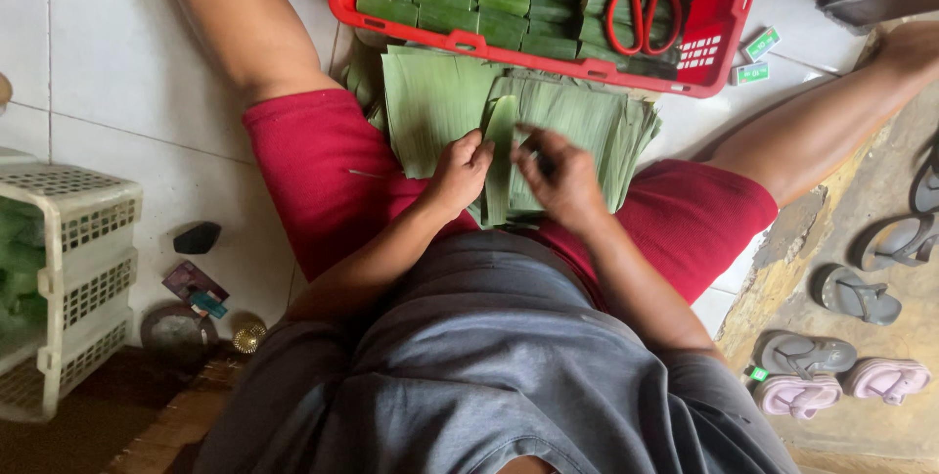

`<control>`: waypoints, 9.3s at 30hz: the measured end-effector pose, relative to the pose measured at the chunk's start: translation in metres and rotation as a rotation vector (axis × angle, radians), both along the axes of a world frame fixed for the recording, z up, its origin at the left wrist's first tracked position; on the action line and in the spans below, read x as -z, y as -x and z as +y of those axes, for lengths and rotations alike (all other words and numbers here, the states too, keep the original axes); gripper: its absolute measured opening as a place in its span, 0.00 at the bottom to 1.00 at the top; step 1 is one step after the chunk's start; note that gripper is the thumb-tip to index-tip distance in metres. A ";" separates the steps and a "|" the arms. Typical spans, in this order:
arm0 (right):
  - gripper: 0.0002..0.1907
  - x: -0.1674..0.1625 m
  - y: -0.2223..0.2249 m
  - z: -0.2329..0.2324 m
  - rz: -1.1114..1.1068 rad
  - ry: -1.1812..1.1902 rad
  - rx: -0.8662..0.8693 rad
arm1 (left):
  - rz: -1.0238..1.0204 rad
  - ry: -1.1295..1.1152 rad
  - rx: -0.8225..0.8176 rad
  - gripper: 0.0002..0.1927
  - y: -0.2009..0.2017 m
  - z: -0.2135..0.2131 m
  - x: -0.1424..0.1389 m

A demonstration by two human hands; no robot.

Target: The person sits on the floor folding cut banana leaf sections into small open boxes, creasing the sides and tucking the corners by hand, and places each finished leaf box into a red basket that already holds many completed ones.

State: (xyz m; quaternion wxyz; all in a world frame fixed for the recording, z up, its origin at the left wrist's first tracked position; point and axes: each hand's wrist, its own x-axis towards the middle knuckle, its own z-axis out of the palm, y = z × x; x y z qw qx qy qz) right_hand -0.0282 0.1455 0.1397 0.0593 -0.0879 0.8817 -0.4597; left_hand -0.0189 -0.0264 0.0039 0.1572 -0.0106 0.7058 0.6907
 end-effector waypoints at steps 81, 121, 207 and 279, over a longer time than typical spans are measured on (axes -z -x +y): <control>0.22 -0.030 -0.068 0.001 0.445 -0.260 -0.174 | -0.428 -0.613 0.046 0.07 -0.024 -0.012 -0.049; 0.14 0.088 -0.012 0.057 -0.422 0.526 0.428 | -0.344 -0.628 0.009 0.06 0.044 0.009 -0.028; 0.10 0.016 -0.070 0.011 -0.248 0.415 0.333 | 0.539 0.028 0.177 0.08 -0.016 -0.011 -0.116; 0.22 0.015 -0.085 0.017 0.152 -0.412 -0.259 | 0.390 0.136 0.522 0.10 -0.015 -0.027 -0.109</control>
